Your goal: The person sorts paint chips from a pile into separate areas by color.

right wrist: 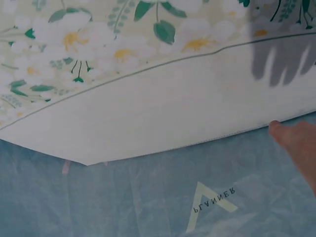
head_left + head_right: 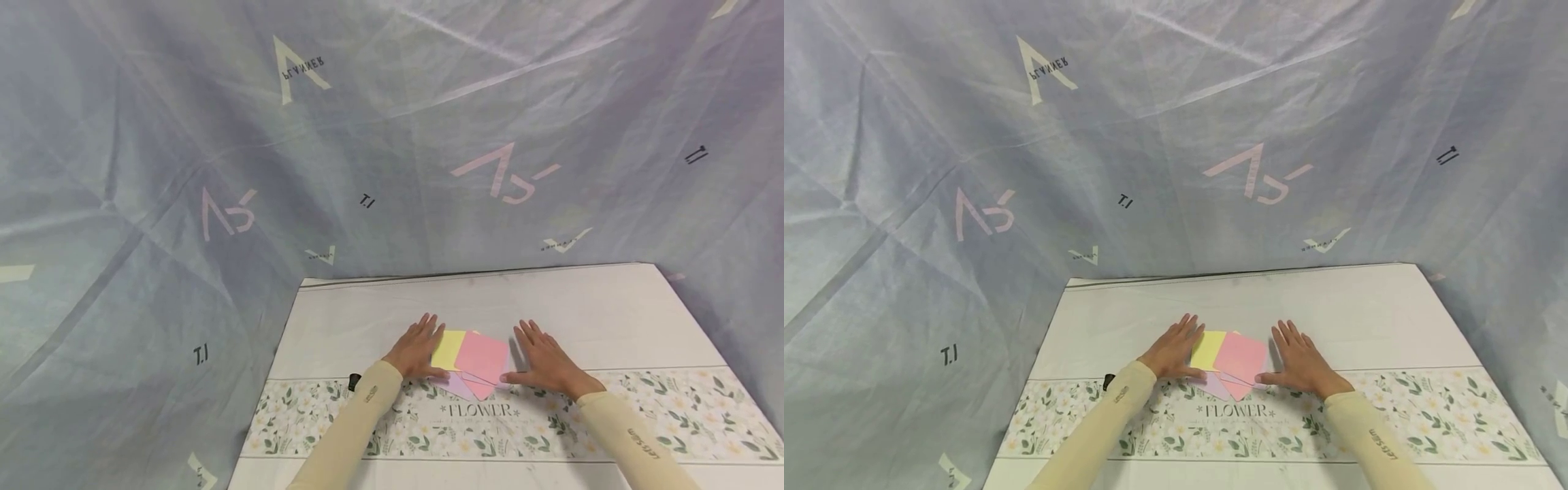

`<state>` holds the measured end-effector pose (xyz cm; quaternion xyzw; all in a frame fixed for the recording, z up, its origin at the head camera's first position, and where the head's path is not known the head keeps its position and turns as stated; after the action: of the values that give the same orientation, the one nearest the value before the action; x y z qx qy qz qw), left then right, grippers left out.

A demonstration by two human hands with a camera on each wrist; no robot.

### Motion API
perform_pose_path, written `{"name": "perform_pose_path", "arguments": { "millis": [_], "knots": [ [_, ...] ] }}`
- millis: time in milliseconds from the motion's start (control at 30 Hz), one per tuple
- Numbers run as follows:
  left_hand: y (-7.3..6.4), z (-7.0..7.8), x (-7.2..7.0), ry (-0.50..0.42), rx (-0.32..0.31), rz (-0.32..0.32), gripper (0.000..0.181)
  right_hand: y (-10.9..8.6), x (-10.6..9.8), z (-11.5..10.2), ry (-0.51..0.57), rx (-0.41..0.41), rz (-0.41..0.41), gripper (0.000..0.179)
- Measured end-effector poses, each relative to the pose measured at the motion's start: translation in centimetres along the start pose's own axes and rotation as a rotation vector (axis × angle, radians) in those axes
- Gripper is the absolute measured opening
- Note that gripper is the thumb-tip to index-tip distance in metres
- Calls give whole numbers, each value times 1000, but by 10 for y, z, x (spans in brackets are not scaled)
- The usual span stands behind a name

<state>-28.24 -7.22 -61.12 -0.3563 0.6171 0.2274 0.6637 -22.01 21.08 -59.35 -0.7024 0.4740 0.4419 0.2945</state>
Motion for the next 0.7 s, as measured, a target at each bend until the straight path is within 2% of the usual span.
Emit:
{"name": "perform_pose_path", "arguments": {
  "millis": [133, 367, 533, 700],
  "knots": [
    [7, 3, 1, 42, 3, -23, 116, 0, 6, -1, -3, -4, 15, 116],
    [19, 7, -2, 110, 16, -16, 120, 1, 16, 1, 0, 26, 15, 117],
    [25, 13, -1, 133, 38, -13, 121, 0, 24, 3, -2, 44, -6, 116],
    [30, 17, -2, 124, 19, -27, 120, 2, 29, 3, -7, 47, -1, 115]
  ]
}}
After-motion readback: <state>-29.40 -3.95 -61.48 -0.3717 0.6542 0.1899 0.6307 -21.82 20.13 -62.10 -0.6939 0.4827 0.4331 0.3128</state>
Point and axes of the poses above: each hand's wrist, its own y-axis towards the middle knuckle, its own x-axis out of the palm, z = x × y, the point moved 4 cm from there along y, towards the middle knuckle, and after that the axes turned 2 degrees about -z, right-handed, at the moved point
